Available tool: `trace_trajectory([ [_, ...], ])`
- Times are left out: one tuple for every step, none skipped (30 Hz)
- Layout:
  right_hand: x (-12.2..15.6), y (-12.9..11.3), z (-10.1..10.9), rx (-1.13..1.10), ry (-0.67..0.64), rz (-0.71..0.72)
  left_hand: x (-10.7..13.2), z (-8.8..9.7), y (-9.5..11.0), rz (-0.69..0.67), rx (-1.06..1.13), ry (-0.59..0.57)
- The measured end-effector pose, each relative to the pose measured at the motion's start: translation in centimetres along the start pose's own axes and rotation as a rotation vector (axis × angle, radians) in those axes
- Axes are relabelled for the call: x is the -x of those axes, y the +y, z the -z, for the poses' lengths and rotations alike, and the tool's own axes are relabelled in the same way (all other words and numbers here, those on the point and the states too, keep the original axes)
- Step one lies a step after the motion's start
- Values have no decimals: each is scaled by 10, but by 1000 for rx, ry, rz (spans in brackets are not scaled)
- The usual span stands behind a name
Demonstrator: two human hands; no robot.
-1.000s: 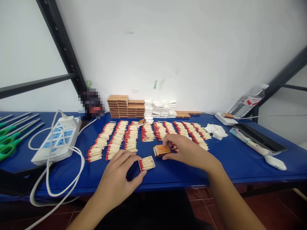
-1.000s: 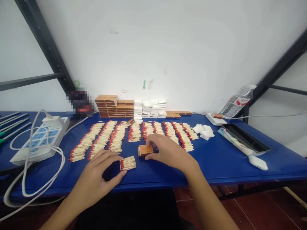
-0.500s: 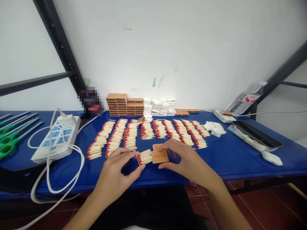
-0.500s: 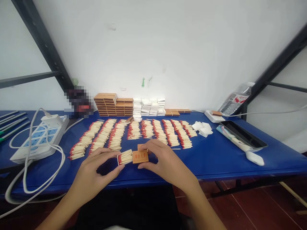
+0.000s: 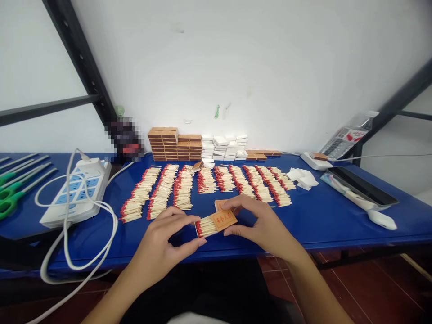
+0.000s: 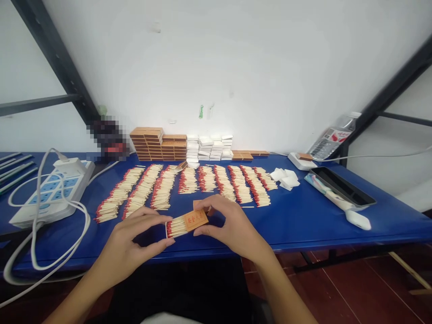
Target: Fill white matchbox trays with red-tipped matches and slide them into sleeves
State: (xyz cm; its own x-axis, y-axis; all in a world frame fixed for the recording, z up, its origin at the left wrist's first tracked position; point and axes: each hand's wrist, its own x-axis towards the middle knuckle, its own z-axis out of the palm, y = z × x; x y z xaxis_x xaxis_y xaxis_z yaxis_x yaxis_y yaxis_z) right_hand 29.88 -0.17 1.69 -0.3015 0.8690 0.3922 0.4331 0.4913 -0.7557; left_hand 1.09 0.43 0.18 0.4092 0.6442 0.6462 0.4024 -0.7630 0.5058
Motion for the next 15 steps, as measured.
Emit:
trace_trajectory([
  [1, -1, -1, -13, -3, -3, 0, 0, 0, -2, 10, -2],
  [2, -3, -3, -25, -4, -5, 0, 0, -1, -5, 16, -3],
  [3, -5, -6, -38, -4, -4, 0, 0, -1, -10, 17, -6],
  [4, -7, -9, -54, -7, -1, 0, 0, -2, -19, 17, -8],
  [4, -9, -13, -69, -16, 5, 0, -1, -2, -28, 16, -10],
  [4, -12, -17, -85, -31, 13, 0, -1, -2, -38, 18, -11],
  [4, -14, -22, -102, -53, 21, 0, 0, -2, -43, 26, -15],
  [4, -15, -26, -120, -80, 30, -1, 0, -2, -44, 40, -23],
  [4, -17, -31, -140, -107, 40, -1, 0, -1, -42, 60, -32],
  [4, -18, -34, -158, -133, 49, -2, 1, -1, -37, 81, -44],
  [4, -19, -37, -171, -153, 56, -2, 2, 0, -31, 98, -57],
  [5, -20, -39, -177, -167, 63, -3, 2, 0, -26, 108, -70],
  [5, -21, -40, -174, -175, 71, -3, 3, 0, -23, 107, -77],
  [5, -22, -39, -163, -176, 78, -3, 3, 1, -23, 97, -78],
  [5, -22, -36, -146, -167, 87, -2, 3, 1, -21, 81, -75],
])
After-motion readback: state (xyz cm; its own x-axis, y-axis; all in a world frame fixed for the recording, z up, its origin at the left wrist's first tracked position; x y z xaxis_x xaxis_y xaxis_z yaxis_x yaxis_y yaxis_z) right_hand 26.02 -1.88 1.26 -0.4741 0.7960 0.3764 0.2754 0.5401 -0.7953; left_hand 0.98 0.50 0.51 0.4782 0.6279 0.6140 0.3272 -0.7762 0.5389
